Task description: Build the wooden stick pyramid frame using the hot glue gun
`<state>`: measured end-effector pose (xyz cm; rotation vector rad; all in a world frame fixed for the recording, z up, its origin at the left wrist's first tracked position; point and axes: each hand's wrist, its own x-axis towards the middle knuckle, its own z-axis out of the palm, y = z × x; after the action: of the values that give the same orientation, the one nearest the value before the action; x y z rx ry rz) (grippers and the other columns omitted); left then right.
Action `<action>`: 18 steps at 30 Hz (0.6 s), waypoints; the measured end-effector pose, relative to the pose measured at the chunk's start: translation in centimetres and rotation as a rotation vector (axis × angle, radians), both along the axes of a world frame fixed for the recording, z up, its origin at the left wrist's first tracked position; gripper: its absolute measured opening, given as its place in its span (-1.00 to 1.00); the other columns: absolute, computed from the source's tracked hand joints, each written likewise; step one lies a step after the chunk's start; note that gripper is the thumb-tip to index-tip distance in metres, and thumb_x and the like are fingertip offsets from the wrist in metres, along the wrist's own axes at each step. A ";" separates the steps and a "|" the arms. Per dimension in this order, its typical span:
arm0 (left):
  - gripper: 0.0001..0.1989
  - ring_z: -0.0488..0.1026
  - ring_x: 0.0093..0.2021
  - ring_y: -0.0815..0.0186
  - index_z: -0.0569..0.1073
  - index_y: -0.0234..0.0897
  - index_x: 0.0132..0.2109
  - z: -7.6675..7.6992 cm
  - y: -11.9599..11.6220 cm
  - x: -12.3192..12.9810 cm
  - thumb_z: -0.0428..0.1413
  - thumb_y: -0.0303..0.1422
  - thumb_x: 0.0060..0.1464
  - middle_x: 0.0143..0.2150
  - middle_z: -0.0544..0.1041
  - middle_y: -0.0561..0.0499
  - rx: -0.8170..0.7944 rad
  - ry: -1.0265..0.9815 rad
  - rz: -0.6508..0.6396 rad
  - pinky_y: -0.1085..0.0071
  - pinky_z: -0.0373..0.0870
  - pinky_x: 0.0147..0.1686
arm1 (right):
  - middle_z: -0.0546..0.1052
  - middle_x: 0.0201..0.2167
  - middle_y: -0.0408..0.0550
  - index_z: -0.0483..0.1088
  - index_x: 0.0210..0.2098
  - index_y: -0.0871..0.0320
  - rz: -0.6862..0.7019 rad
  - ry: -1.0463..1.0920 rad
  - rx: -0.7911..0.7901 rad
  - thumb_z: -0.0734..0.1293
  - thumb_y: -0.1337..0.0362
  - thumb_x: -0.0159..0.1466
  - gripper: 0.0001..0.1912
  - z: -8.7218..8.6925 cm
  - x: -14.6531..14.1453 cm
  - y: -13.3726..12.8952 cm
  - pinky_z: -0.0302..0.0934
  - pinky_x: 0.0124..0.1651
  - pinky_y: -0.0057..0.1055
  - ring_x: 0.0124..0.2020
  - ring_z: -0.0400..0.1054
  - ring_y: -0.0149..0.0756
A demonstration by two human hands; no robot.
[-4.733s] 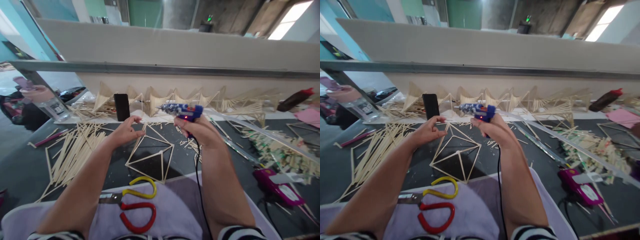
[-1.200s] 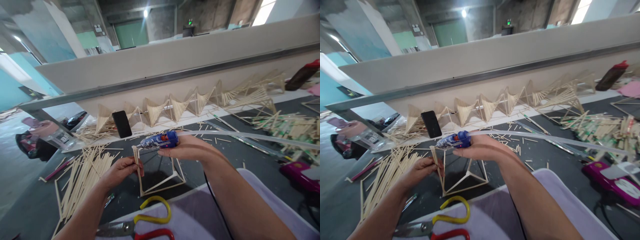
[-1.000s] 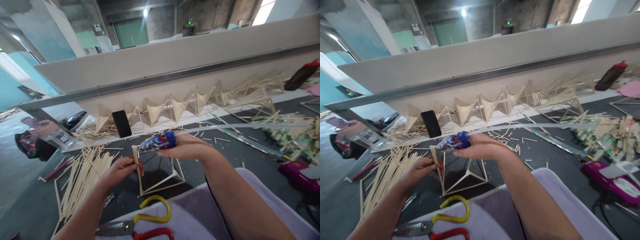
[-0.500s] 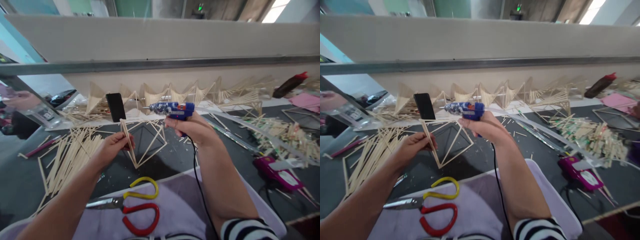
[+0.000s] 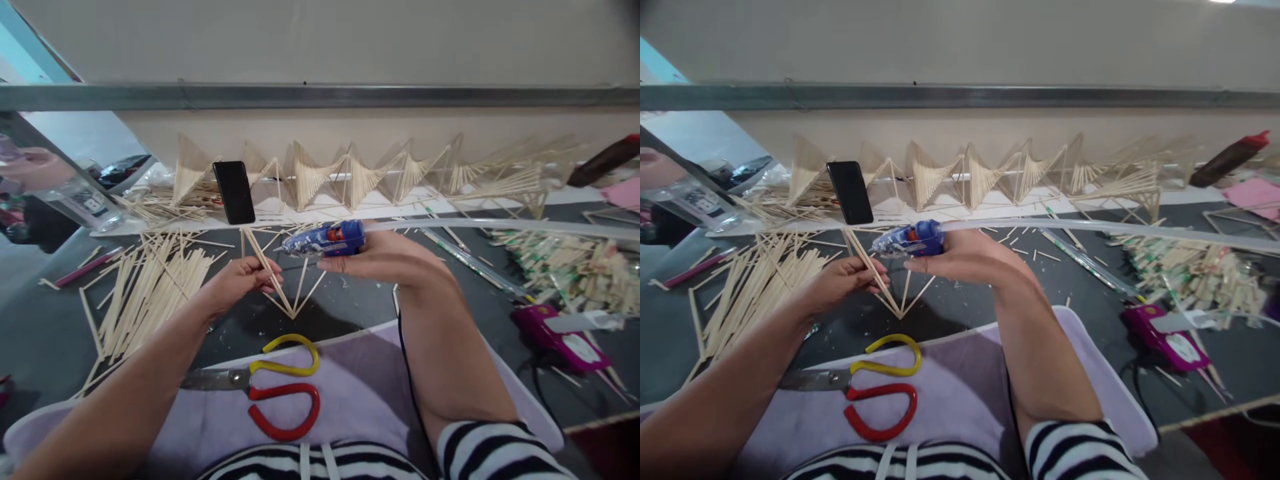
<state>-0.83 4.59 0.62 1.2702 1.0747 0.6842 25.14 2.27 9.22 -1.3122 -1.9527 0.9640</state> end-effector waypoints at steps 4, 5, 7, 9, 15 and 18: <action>-0.69 0.48 -0.30 0.26 0.45 -0.34 -0.26 -0.8 -0.2 0.4 0.23 -0.25 -0.16 -0.32 0.54 -0.06 -0.011 0.039 -0.098 0.33 0.41 -0.26 | 0.38 -0.63 -0.23 0.44 -0.41 0.12 0.052 0.035 -0.056 0.40 0.08 0.03 -0.75 -0.1 0.6 0.3 0.10 -0.59 -0.54 -0.61 0.22 -0.48; -0.70 0.48 -0.32 0.27 0.46 -0.35 -0.28 -0.9 -0.3 0.6 0.24 -0.26 -0.17 -0.33 0.54 -0.05 -0.007 0.056 -0.121 0.34 0.40 -0.26 | 0.39 -0.63 -0.22 0.44 -0.40 0.13 0.035 0.068 -0.065 0.40 0.08 0.03 -0.75 -0.3 0.8 0.6 0.09 -0.61 -0.54 -0.63 0.21 -0.48; -0.72 0.46 -0.35 0.28 0.47 -0.36 -0.30 -1.1 -0.4 0.9 0.23 -0.27 -0.18 -0.36 0.53 -0.04 0.004 0.101 -0.177 0.36 0.38 -0.29 | 0.40 -0.62 -0.19 0.43 -0.39 0.16 0.002 0.164 -0.079 0.41 0.10 0.03 -0.74 -0.8 1.3 1.5 0.07 -0.63 -0.54 -0.66 0.19 -0.50; -0.74 0.45 -0.37 0.29 0.47 -0.36 -0.30 -1.2 -0.6 1.1 0.21 -0.28 -0.16 -0.39 0.52 -0.03 0.007 0.148 -0.245 0.39 0.35 -0.32 | 0.43 -0.58 -0.15 0.42 -0.40 0.19 -0.002 0.293 -0.106 0.41 0.12 0.05 -0.74 -1.6 1.7 2.7 0.07 -0.63 -0.55 -0.66 0.19 -0.52; -0.77 0.43 -0.38 0.31 0.45 -0.35 -0.30 -1.9 -0.7 1.1 0.14 -0.27 -0.10 -0.41 0.53 -0.01 -0.006 0.220 -0.326 0.46 0.28 -0.37 | 0.46 -0.50 -0.14 0.36 -0.41 0.22 -0.036 0.870 -0.395 0.35 0.16 0.12 -0.78 -5.9 1.8 6.6 0.22 -0.53 -0.53 -0.63 0.23 -0.54; -0.76 0.43 -0.38 0.29 0.45 -0.35 -0.32 -2.4 -0.3 0.8 0.13 -0.25 -0.10 -0.43 0.52 0.00 0.028 0.242 -0.354 0.45 0.28 -0.37 | 0.47 -0.46 -0.12 0.36 -0.37 0.23 -0.081 1.050 -0.566 0.27 0.19 0.20 -0.80 -8.3 2.1 8.0 0.29 -0.47 -0.51 -0.61 0.27 -0.54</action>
<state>-0.02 4.25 -1.82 1.5482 0.9998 0.2831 27.20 10.27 0.89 -0.8142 -0.8398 1.7675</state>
